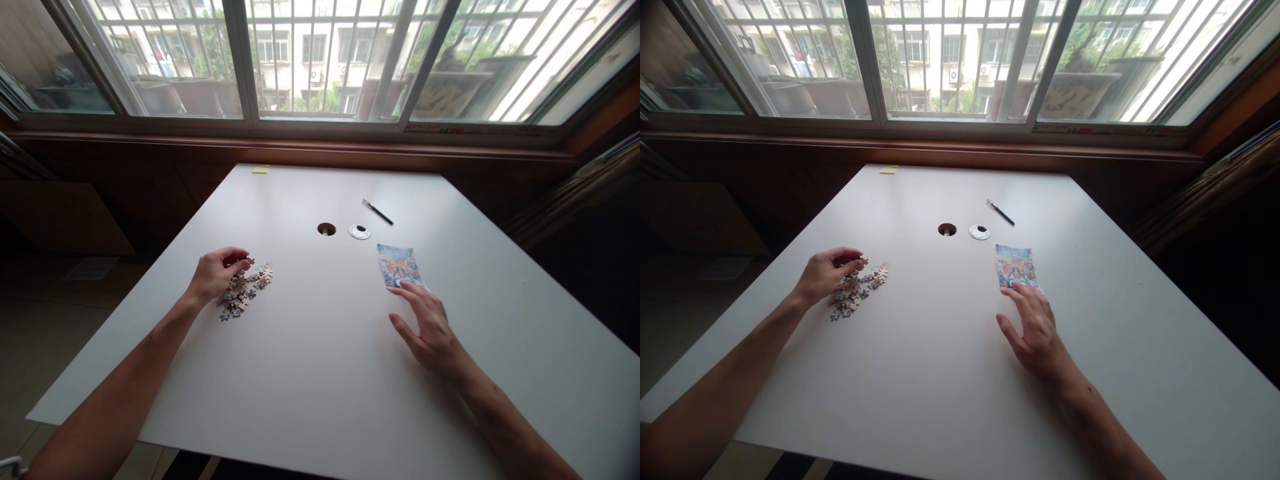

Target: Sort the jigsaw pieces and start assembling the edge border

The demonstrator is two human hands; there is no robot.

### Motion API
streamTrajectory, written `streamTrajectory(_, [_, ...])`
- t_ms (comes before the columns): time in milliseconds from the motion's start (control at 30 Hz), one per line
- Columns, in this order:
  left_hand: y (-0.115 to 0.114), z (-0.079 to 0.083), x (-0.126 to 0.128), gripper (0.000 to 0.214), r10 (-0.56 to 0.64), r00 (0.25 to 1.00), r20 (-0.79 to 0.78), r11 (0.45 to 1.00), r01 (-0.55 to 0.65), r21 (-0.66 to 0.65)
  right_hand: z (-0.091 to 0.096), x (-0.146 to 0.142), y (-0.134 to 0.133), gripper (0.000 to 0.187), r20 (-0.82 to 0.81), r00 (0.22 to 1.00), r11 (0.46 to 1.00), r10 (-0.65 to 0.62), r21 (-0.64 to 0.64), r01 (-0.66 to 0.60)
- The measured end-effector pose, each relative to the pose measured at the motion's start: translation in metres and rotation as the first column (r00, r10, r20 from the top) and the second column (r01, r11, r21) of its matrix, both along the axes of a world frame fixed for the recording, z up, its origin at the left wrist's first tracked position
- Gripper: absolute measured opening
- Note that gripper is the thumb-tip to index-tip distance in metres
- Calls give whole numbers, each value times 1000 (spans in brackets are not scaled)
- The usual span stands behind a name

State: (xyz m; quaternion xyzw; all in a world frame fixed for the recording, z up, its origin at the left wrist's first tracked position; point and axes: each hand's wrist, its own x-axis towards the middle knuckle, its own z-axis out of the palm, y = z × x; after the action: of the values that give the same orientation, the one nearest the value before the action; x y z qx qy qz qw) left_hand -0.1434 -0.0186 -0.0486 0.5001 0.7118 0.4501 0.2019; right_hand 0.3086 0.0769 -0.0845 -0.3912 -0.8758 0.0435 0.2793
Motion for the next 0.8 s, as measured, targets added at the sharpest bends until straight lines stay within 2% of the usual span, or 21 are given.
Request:
streamTrajectory(167, [-1,4,3,45,12,999,-30,1000,-12,-14,0,0,0,44,-9,1000,1000,14,10,-14])
streamTrajectory(367, [0,6,6,48,23,999,34,1000,-23,-1,1,0,0,43,-12,1000,1000,25,11,-25])
streamTrajectory(800, [-1,7,7,44,11,1000,8,1000,-11,4,0,1,0,44,-9,1000,1000,16,-12,-16])
